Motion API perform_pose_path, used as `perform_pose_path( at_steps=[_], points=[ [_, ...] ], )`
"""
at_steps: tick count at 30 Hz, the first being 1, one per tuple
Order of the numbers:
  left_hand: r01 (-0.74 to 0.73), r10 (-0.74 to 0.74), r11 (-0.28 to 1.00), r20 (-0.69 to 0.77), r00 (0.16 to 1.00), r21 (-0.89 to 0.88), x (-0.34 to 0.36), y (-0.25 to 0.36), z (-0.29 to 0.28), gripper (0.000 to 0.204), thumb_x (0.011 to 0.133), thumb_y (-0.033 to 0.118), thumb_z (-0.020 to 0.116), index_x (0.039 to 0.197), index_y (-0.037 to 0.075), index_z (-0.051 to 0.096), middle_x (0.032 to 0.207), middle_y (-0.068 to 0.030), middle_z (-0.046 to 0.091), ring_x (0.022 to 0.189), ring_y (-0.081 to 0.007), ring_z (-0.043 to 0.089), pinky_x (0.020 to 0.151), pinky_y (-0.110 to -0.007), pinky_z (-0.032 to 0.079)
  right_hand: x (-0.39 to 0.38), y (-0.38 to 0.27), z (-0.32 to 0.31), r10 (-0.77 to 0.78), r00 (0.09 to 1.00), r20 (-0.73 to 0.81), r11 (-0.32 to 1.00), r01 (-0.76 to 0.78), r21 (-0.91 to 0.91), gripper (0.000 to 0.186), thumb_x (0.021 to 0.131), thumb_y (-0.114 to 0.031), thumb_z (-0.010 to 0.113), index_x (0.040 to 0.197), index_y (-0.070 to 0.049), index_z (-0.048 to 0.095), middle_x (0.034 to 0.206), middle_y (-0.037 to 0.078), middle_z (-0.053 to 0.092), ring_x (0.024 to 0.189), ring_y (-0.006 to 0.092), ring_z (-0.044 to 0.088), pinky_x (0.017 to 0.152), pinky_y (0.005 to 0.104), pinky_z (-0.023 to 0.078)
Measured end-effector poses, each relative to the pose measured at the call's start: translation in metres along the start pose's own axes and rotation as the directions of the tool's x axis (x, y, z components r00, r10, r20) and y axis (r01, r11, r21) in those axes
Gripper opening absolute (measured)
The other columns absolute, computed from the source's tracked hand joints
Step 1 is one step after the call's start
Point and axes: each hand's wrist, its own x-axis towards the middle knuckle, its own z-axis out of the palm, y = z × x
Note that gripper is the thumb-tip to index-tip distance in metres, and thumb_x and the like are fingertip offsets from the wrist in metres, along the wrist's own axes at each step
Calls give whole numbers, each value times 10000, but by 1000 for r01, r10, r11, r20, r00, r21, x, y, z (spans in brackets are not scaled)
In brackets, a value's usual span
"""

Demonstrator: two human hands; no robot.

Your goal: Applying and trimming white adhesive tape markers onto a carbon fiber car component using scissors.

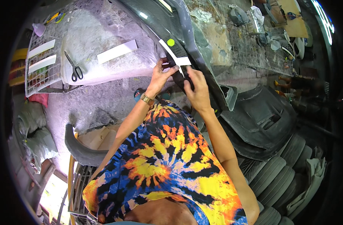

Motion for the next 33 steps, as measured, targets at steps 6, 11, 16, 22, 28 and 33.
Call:
perform_pose_path(
  at_steps=[6, 11, 16, 22, 28, 33],
  points=[
    [138, -131, 981, 62, 989, -140, 3, 7, -7, 634, 802, 302, 794, 1214, -90, 511, 1162, -167, 604, 1070, -222, 588, 870, -333, 519, 18, 19, -8, 144, 988, -58, 948, -120, 295, 450, 877, 94, 500, 1310, -4, 567, 1087, 93, 600, 958, 159, 595, 846, 266, 481],
    [53, -49, 992, 41, 998, -117, 7, 12, -6, 611, 815, 288, 788, 1210, -89, 515, 1134, -157, 623, 1059, -210, 598, 874, -324, 514, 28, 17, 3, 103, 994, 25, 960, -106, 260, 396, 846, 105, 470, 1192, 7, 634, 1065, 82, 593, 946, 147, 585, 803, 247, 459],
    [36, -32, 990, 36, 999, -138, 10, 9, -9, 564, 818, 261, 790, 1186, -79, 531, 1101, -145, 642, 1040, -197, 605, 897, -320, 499, 29, 18, 6, 86, 995, 46, 938, -97, 333, 385, 831, 98, 445, 1154, 19, 637, 1069, 75, 590, 935, 147, 574, 832, 252, 450],
    [96, -86, 977, 59, 995, -192, 10, 9, -11, 484, 817, 234, 794, 1122, -54, 554, 1043, -126, 657, 974, -180, 619, 871, -311, 502, 31, 20, 1, 159, 980, 117, 839, -197, 507, 389, 815, 105, 431, 1136, 40, 640, 1077, 61, 574, 972, 139, 552, 860, 247, 432],
    [101, -93, 967, 46, 995, -233, 8, 10, -8, 433, 812, 235, 793, 1056, -37, 561, 995, -109, 652, 932, -163, 611, 846, -308, 499, 37, 12, -4, 114, 964, 241, 929, -189, 319, 440, 793, 121, 422, 1164, 17, 635, 1070, 71, 572, 953, 146, 554, 850, 252, 435],
    [40, -38, 993, 23, 999, -108, 7, 8, -7, 384, 864, 204, 750, 1091, -20, 535, 977, -87, 646, 895, -145, 626, 791, -299, 532, 36, -6, -4, 31, 974, 225, 998, -44, 51, 537, 751, 148, 453, 1236, -20, 611, 1075, 142, 558, 971, 281, 576, 888, 315, 450]
  ],
)
